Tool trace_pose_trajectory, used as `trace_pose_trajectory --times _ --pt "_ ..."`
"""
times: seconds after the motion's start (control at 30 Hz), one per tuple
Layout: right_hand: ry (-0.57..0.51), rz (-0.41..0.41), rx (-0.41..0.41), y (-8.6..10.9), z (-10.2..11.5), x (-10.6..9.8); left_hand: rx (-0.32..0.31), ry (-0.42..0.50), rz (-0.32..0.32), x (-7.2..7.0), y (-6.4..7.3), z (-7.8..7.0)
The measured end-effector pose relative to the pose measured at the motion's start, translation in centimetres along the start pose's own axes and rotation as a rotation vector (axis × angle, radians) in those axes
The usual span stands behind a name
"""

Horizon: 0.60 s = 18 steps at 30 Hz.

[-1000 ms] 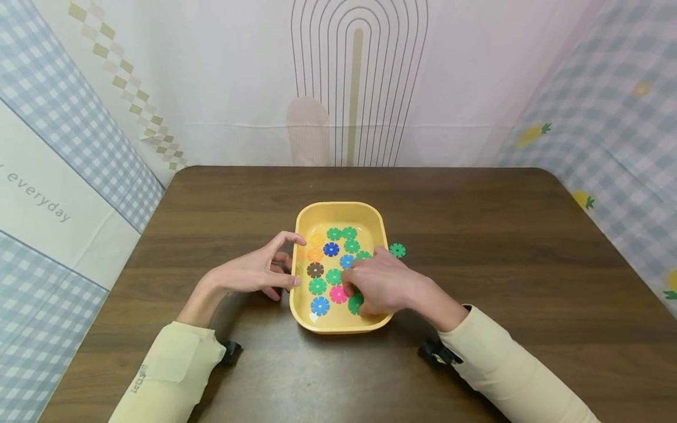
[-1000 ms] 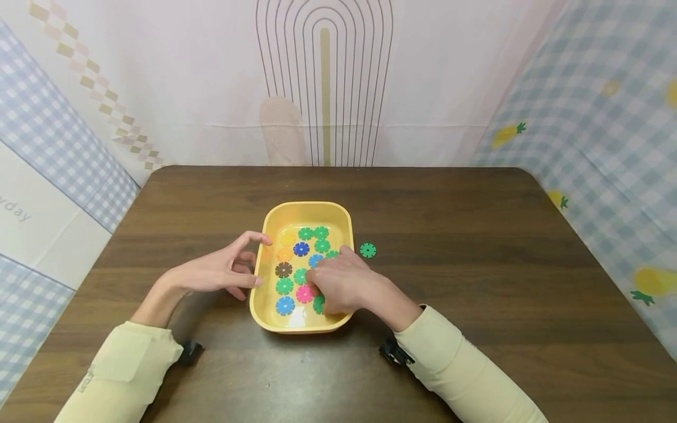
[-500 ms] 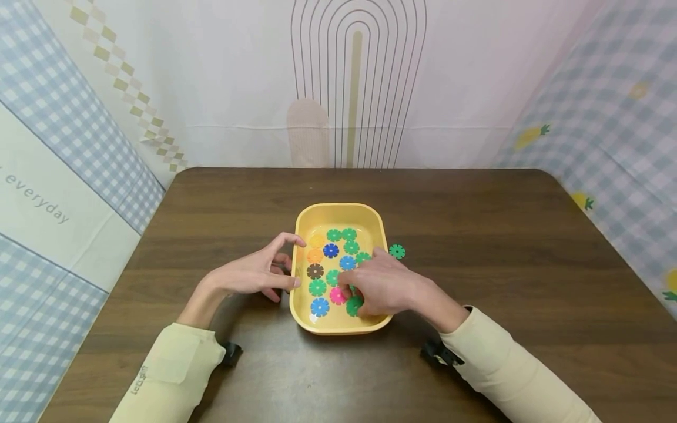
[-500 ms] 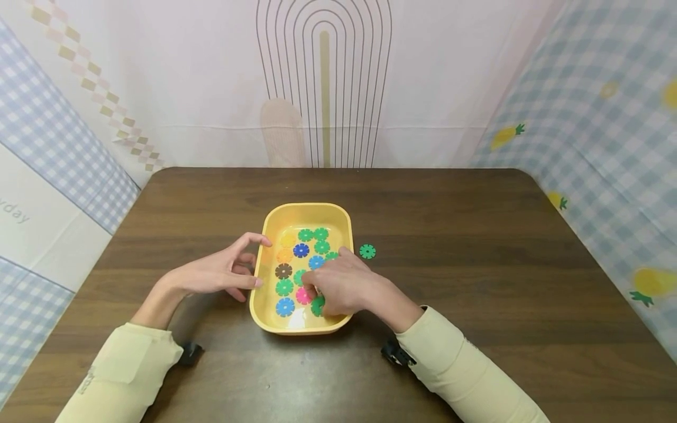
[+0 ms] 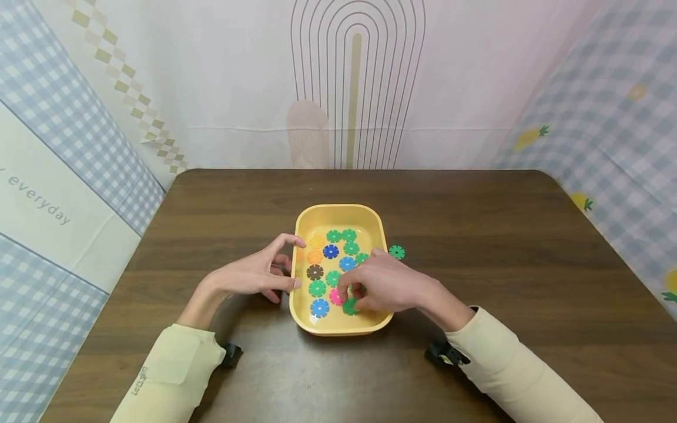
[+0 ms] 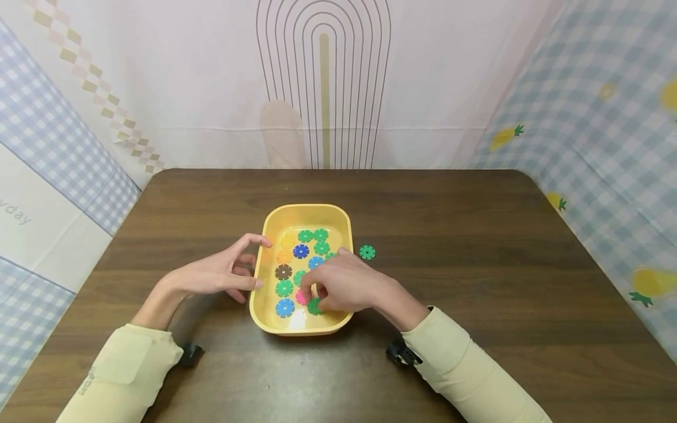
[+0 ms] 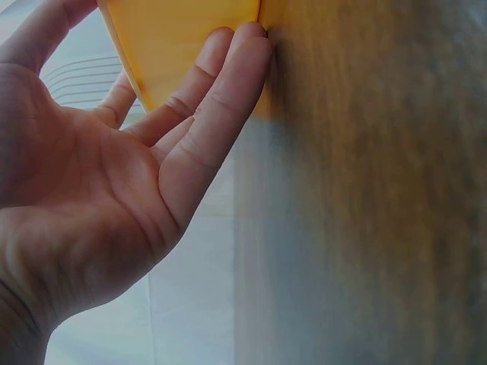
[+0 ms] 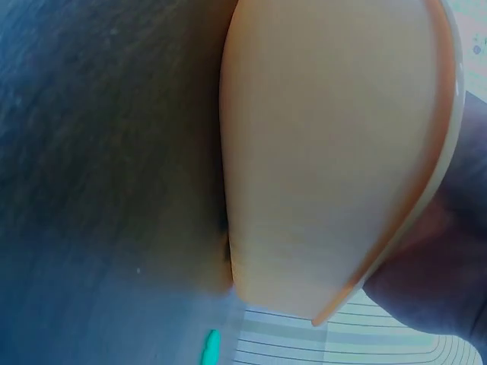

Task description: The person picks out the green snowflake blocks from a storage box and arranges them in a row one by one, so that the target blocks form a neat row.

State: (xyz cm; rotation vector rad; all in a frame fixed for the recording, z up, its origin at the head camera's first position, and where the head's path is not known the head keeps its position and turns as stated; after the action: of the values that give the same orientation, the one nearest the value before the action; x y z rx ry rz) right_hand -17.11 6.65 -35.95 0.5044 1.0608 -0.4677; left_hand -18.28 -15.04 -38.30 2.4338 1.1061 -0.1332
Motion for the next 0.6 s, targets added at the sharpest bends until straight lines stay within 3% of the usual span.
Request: trace_pose_trajectory --times 0.1,0.37,0.6 --pt "-0.051 -0.007 -0.016 0.1 -0.1 -0.3 0.000 -0.004 0.000 0.0 0.0 0.0" --pt "-0.352 0.000 0.010 0.3 -1.1 -1.1 0.002 -0.015 -0.002 0.0 -0.1 0.1" --pt "-0.490 -0.087 -0.034 0.7 -1.8 -2.1 -0.004 -0.018 -0.002 0.1 0.0 0.1"
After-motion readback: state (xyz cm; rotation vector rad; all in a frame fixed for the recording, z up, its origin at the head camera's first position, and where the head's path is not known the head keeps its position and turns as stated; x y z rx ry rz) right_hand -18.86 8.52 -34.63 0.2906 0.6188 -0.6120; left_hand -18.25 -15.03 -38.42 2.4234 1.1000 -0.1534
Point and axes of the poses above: each hand's wrist, its own y-axis away from the middle knuckle, its own x-axis out of the palm, z = x × y, the point moved 6 cm from there along -y, towards the middle knuckle
